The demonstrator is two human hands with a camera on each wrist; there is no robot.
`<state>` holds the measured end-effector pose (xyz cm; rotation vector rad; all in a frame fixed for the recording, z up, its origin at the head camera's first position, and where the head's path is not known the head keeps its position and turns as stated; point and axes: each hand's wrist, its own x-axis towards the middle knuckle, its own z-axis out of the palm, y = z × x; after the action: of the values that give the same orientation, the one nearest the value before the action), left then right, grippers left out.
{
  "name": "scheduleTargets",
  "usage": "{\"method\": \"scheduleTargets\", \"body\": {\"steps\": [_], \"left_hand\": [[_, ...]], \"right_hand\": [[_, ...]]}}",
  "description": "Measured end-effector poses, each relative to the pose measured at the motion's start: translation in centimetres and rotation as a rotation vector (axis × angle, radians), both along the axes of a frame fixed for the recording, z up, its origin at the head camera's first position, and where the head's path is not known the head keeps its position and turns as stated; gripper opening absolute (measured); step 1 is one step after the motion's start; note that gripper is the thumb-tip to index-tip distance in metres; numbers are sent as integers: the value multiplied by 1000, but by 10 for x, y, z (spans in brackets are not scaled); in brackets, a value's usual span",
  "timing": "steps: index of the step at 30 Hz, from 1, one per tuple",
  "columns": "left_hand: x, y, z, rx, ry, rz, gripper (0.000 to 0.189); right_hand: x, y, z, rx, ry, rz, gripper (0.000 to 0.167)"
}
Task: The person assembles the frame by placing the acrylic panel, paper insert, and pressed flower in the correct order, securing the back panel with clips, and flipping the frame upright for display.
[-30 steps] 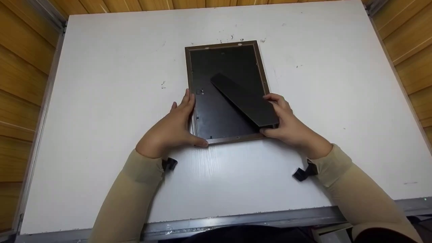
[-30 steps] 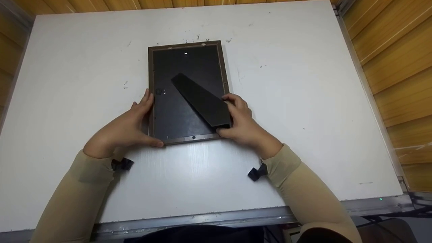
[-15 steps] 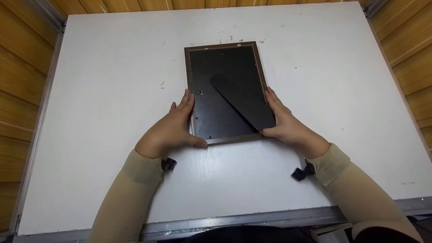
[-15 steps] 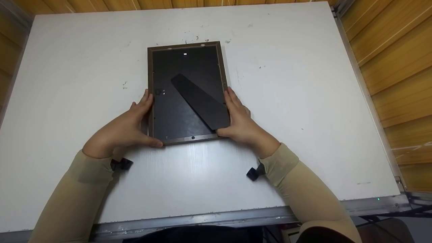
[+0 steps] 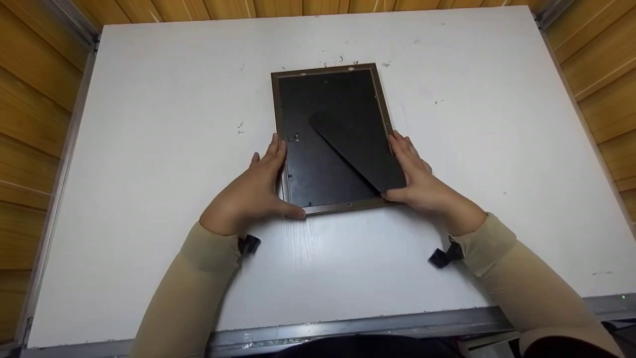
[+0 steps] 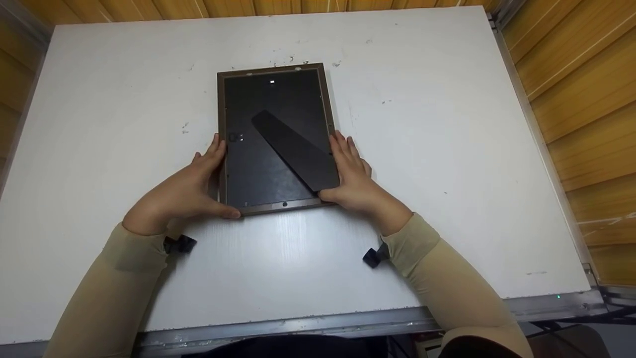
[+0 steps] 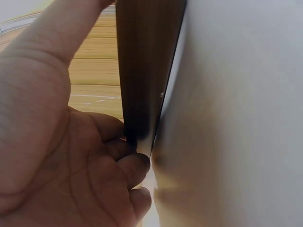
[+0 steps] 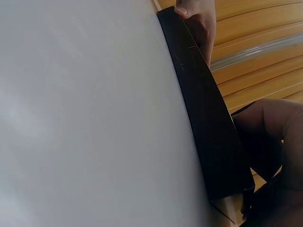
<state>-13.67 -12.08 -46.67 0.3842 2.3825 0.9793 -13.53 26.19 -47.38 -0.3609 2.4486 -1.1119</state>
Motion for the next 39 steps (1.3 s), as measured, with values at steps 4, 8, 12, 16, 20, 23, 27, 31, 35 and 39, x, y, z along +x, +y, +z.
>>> {"method": "scheduleTargets", "body": {"steps": [4,8,12,16,20,23,27,31,35,39], "left_hand": [[0,0,-1,-9,6,-4,162],[-2,0,-1,-19,18,7,163],[-3,-2,-3,-16,29,14,163],[0,-3,-4,-33,14,1,163],[-1,-3,0,-39,26,1,163],[-3,-1,3,-46,36,-12,162],[-6,-2,6,-66,23,-26,155],[-21,-11,9,-49,61,21,139],[-42,-17,15,-39,106,104,120],[-61,-18,19,-50,83,216,108]], "right_hand": [[0,-1,0,21,-24,-16,130],[-1,-3,2,38,-62,-59,133],[0,-7,2,43,-91,-104,134],[2,-8,1,59,-115,-115,137],[0,-5,2,56,-111,-94,134],[-2,-1,4,48,-104,-70,128],[0,7,11,14,-127,-38,119],[1,14,26,-27,-152,2,116],[-4,11,42,11,-128,-12,105],[-13,-12,45,126,-30,-44,94]]}}
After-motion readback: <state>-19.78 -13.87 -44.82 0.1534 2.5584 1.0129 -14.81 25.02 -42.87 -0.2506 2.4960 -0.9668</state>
